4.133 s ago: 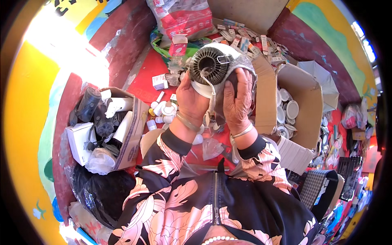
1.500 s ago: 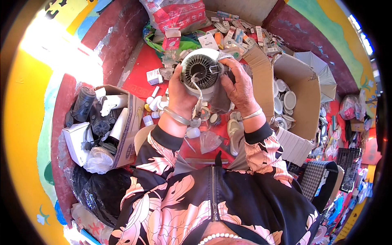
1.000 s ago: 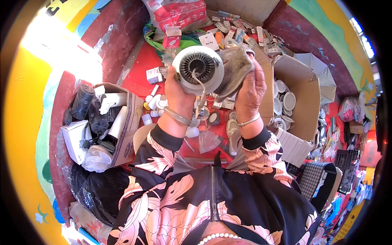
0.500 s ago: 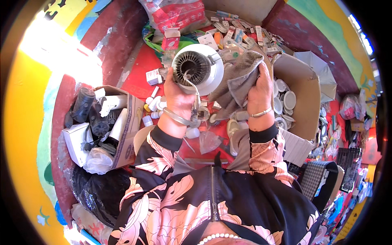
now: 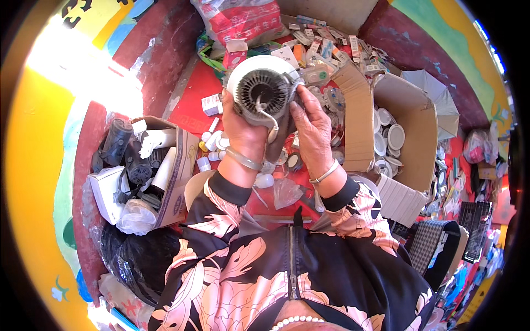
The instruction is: The person wipes a white circular light fixture with a cloth while holding it. They then put the fixture aside and pick up a glass bowl with a floral pattern from a pile of boxes and discarded items.
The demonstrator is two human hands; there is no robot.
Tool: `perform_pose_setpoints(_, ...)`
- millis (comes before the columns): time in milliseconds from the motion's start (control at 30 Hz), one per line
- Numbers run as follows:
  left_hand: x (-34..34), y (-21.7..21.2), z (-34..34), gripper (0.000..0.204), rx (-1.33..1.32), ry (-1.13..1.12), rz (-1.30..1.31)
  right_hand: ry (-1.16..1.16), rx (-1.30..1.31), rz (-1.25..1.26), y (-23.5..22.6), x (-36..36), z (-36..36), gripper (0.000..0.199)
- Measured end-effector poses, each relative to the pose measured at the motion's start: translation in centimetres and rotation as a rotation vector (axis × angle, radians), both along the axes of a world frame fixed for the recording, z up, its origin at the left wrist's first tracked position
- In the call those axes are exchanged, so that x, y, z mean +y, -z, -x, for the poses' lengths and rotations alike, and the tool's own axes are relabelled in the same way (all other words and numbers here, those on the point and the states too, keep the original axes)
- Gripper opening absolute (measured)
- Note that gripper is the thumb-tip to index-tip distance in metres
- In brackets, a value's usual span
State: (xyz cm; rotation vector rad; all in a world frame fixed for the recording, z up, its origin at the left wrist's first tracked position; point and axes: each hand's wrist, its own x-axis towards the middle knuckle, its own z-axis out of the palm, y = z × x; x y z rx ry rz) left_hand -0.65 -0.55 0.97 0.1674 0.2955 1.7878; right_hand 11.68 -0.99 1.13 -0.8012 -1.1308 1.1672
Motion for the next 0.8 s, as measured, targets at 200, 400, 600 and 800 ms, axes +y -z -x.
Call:
perform_pose_setpoints(200,-0.2,0.4,-1.1,0.042,-0.019,0.093,-0.007,-0.031,0.26,0.051,-0.2,-0.2,0.1,0.027)
perform_pose_setpoints(400,-0.1,0.7,-2.3,0.039,-0.029,0.068,-0.01,0.048,0.328,0.122,0.0,0.4,0.3,0.025)
perform_pose_setpoints(600,1.7,3.1,-0.6,0.047,-0.081,0.05,0.126,0.231,-0.646,-0.256,1.8,-0.1,0.8,0.044)
perform_pose_setpoints(800,1.5,2.4,0.8,0.047,-0.151,0.047,0.095,0.283,-0.951,-0.541,3.0,-1.6,2.0,0.048)
